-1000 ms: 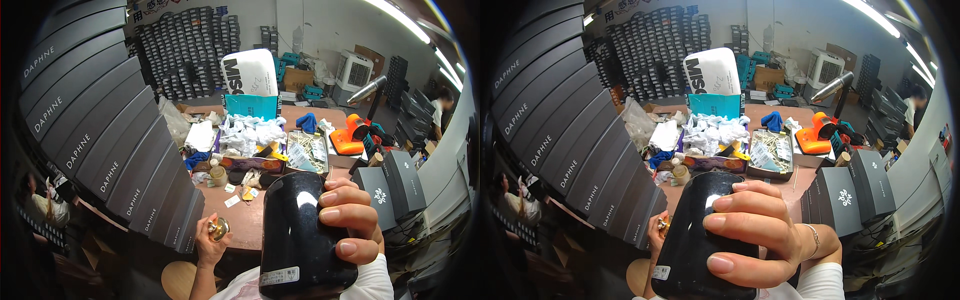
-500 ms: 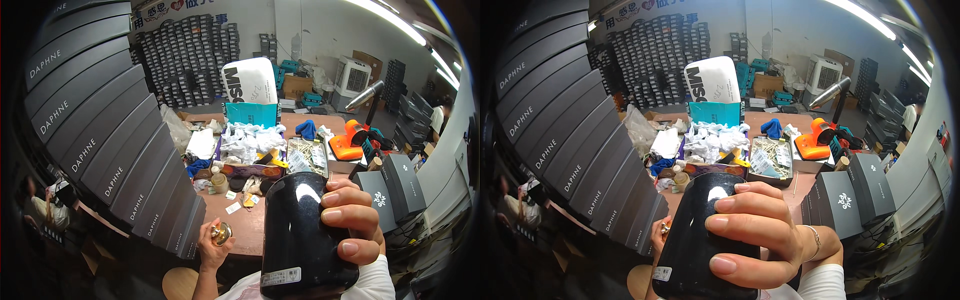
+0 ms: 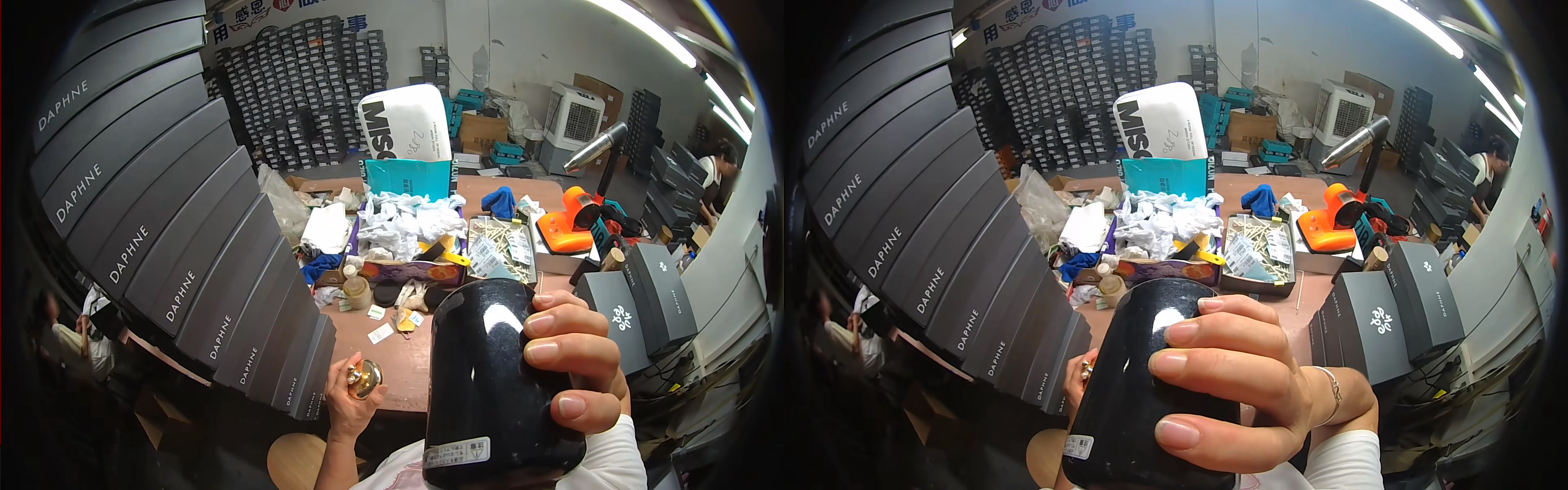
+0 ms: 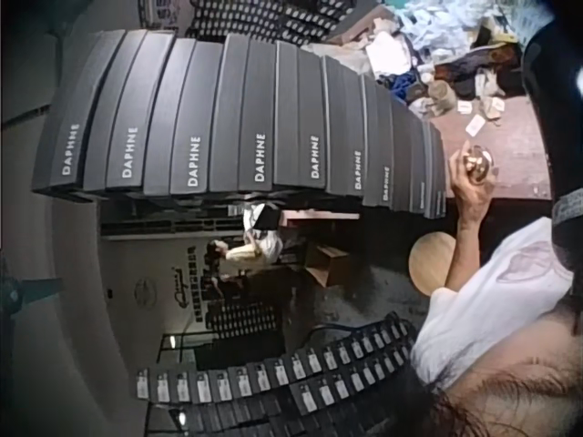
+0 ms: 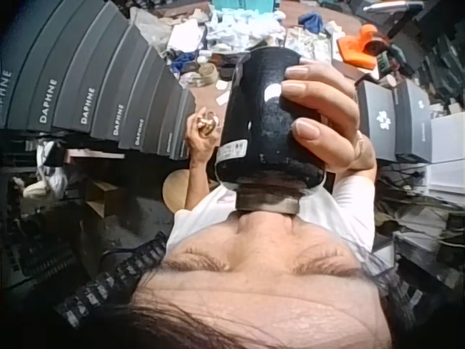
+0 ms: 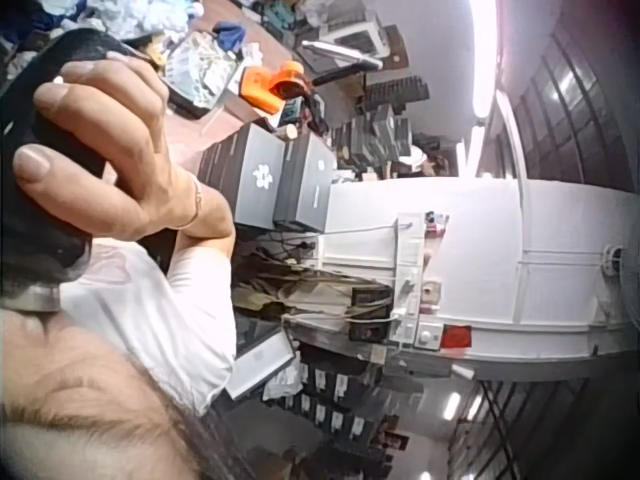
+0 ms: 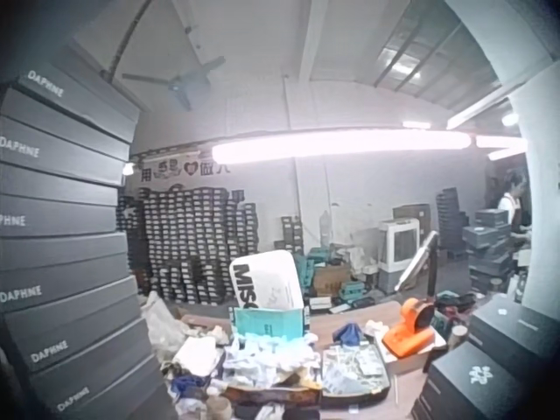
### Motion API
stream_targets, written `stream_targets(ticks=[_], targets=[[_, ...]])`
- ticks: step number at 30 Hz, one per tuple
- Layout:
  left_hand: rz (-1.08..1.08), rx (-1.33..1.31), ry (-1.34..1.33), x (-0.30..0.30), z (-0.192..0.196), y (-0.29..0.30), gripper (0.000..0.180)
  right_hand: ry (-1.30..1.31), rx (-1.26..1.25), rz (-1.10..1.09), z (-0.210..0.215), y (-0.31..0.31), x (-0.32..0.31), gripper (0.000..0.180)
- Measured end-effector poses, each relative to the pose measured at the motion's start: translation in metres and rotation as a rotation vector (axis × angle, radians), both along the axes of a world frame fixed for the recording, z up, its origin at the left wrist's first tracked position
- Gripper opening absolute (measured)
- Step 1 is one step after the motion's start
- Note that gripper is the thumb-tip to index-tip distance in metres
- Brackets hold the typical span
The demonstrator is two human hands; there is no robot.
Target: Packing pairs of shoes into boxes with tissue paper and silica gel/instruction cards.
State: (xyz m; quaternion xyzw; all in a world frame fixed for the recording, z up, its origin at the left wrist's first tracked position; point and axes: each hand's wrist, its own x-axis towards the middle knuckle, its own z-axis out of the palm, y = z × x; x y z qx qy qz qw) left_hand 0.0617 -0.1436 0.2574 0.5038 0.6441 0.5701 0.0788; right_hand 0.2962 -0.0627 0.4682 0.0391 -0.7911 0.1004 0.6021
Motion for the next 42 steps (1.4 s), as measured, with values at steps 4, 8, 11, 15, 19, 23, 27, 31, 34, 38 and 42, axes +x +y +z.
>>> stream_targets(ticks=[4,8,11,15,19,23,27,31,34,38,42], targets=[[0.011,-0.001,0.054,-0.002,-0.004,0.002,0.070,0.010,0.008,-0.004,0.001,0.000,-0.001,0.042],[-0.009,-0.010,0.110,-0.007,-0.009,0.004,0.068,0.022,0.047,-0.014,0.005,0.001,-0.001,0.039],[-0.029,-0.013,0.087,-0.006,-0.006,0.005,0.066,0.019,0.057,-0.016,0.008,0.000,0.000,0.037],[-0.031,-0.033,0.085,-0.002,0.004,0.004,0.065,-0.025,-0.027,-0.078,0.011,-0.010,-0.001,0.030],[-0.044,-0.018,0.053,-0.003,0.010,-0.002,0.067,-0.024,-0.049,-0.084,0.010,-0.013,-0.004,0.029],[-0.067,-0.002,0.071,-0.004,0.000,0.006,0.068,-0.052,-0.040,-0.110,0.012,-0.013,-0.001,0.030],[-0.061,-0.040,0.091,-0.008,-0.003,0.002,0.067,-0.060,-0.054,-0.099,0.008,-0.012,-0.005,0.030],[-0.045,-0.016,0.065,-0.005,0.007,0.000,0.067,-0.069,-0.071,-0.095,0.006,-0.012,-0.007,0.030],[-0.051,-0.026,0.057,-0.005,0.007,0.001,0.068,-0.069,-0.066,-0.098,0.005,-0.011,-0.007,0.030],[-0.099,-0.023,0.018,-0.002,0.011,0.005,0.070,-0.080,-0.061,-0.114,0.008,-0.012,-0.005,0.030],[-0.108,-0.029,0.014,-0.004,0.010,0.003,0.070,-0.062,-0.068,-0.101,0.005,-0.012,-0.010,0.030]])
